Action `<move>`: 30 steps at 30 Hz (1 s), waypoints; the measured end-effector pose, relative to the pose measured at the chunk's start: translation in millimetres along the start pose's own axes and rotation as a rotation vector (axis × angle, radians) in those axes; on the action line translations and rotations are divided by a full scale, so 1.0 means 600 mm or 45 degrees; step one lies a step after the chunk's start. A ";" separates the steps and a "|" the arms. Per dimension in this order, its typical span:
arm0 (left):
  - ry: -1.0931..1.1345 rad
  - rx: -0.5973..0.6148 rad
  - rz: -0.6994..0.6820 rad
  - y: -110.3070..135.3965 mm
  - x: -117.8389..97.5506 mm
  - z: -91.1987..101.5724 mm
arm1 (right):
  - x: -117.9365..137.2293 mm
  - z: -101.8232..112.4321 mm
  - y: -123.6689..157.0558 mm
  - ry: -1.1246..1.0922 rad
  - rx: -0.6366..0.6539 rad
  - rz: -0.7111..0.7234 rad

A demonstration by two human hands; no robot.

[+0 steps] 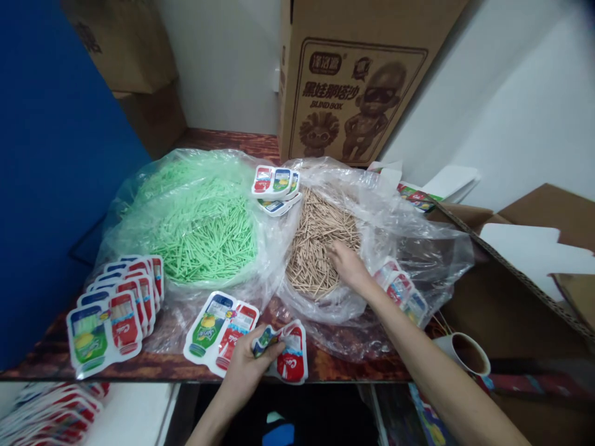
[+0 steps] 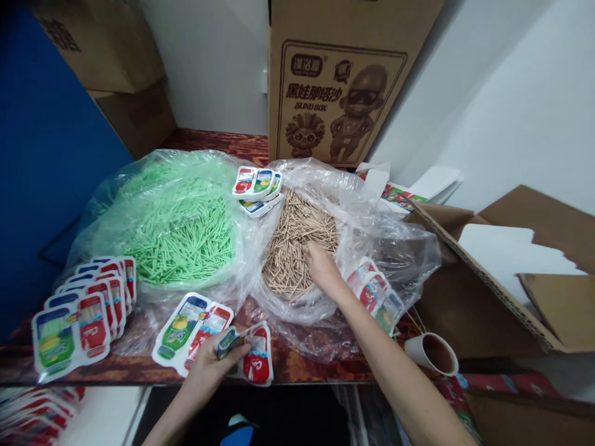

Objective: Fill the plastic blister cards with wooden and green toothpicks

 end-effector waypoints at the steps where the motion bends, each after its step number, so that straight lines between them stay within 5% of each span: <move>1: -0.008 0.012 0.008 -0.001 0.000 -0.002 | -0.010 0.006 0.002 -0.248 -0.024 -0.096; 5: -0.047 0.041 0.015 -0.006 -0.005 -0.010 | -0.001 -0.008 0.037 -1.622 0.080 -0.540; 8: -0.077 0.052 -0.016 -0.009 -0.014 -0.018 | 0.065 -0.027 0.081 -2.032 0.380 -0.673; 11: -0.078 0.064 -0.038 -0.008 -0.019 -0.023 | 0.125 -0.039 0.116 -2.181 0.581 -0.691; 14: -0.036 0.081 -0.026 -0.006 -0.017 -0.026 | 0.156 -0.048 0.132 -2.305 0.609 -0.659; 20: 0.148 0.113 0.084 -0.002 0.000 -0.029 | 0.177 -0.066 0.162 -2.301 0.698 -0.696; 30: 0.185 0.103 0.110 -0.003 -0.006 -0.023 | 0.185 -0.028 0.182 -2.077 0.657 -0.559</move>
Point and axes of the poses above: each hand's wrist, its own y-axis away from the middle knuckle, its own z-axis out of the back of the hand, x = y × z, the point moved 9 cm from there along -y, towards the middle knuckle, and after that the axes turned 8 degrees about -x, right-handed, at the moved point
